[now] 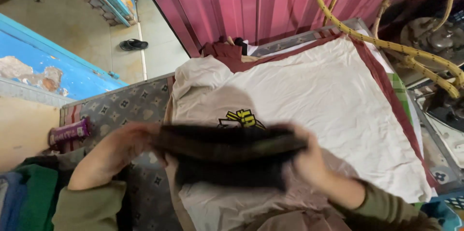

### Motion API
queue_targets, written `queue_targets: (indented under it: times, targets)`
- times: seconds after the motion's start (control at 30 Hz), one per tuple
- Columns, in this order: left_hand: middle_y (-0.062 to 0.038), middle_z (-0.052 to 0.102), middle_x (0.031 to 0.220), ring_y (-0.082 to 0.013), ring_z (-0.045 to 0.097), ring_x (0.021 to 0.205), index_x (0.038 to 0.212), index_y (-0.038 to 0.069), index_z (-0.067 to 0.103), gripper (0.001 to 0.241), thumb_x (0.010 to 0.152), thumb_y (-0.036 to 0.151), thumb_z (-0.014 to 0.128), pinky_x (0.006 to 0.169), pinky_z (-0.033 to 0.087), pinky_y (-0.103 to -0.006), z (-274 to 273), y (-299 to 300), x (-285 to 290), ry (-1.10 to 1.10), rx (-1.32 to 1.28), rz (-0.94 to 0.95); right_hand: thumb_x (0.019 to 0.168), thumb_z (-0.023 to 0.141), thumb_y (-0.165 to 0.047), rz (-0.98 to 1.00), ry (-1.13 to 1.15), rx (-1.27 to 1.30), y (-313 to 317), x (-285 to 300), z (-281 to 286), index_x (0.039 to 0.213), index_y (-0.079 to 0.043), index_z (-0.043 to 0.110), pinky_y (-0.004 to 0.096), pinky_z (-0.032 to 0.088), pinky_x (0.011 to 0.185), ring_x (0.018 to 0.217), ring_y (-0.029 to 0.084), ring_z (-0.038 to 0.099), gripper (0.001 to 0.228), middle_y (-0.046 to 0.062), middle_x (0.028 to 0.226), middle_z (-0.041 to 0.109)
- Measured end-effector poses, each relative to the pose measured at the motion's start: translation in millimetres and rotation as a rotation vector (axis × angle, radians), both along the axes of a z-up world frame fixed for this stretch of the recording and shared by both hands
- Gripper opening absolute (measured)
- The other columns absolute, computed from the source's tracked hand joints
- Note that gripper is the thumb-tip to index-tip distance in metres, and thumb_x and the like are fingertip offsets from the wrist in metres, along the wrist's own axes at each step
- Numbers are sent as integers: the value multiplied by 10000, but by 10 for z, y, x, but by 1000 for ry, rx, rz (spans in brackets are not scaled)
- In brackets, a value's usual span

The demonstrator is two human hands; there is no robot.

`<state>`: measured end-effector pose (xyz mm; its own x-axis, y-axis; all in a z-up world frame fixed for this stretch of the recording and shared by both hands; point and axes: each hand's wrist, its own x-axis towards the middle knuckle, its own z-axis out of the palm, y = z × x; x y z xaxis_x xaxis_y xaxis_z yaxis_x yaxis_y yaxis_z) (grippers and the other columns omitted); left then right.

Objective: The person folds several t-shirts and a pair of pants on a table using a cardboard template as a guide. They fold a green shirt, a blue shirt, a beige shirt, a black shirt, a white shirt, a maroon shirt, and a beige pair of pants, stacking each folded item to the side.

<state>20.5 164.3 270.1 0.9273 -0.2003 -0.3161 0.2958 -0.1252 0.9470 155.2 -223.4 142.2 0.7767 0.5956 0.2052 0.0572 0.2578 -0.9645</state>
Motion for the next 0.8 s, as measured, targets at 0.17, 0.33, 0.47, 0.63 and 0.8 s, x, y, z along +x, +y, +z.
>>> queue_targets:
  times: [0.17, 0.33, 0.47, 0.63, 0.8]
  targets:
    - [-67, 598, 668, -158, 546, 585, 864, -15, 718, 339, 900, 322, 728, 545, 426, -349, -725, -132, 602, 235, 414, 156, 679, 510, 106, -58, 857, -37, 15, 698, -655, 1144, -8, 675, 406, 559, 784, 877, 274, 686, 507, 106, 968, 711]
    - [-78, 736, 738, -219, 656, 699, 938, -48, 749, 492, 869, 438, 721, 660, 489, -417, -3096, -197, 960, 86, 466, 307, 725, 524, 12, -30, 915, -215, -4, 1023, -1460, 1130, -39, 642, 412, 559, 762, 845, 272, 652, 425, 98, 925, 679]
    - [-272, 721, 916, -422, 693, 828, 1029, -109, 697, 589, 962, 472, 626, 735, 508, -465, -3063, -780, 1143, 78, 704, 684, 876, 646, -312, -1, 947, -395, 116, 1201, -1098, 1220, -188, 655, 370, 528, 750, 875, 206, 654, 365, 28, 985, 707]
    - [-294, 668, 1149, -464, 616, 1094, 1146, -95, 603, 626, 1012, 515, 565, 941, 479, -535, -3177, -987, 1005, 74, 1117, 753, 776, 851, -180, 51, 631, -379, 260, 1283, -1503, 1177, 33, 692, 372, 583, 819, 914, 232, 716, 481, 103, 1021, 752]
    - [-386, 581, 1196, -518, 567, 1107, 1309, -215, 479, 782, 1020, 498, 622, 931, 462, -548, -3156, -941, 63, -412, 857, 859, 768, 846, -90, 10, 617, -438, 213, 1384, -1645, 1155, 79, 697, 382, 595, 860, 925, 255, 736, 448, 131, 1033, 766]
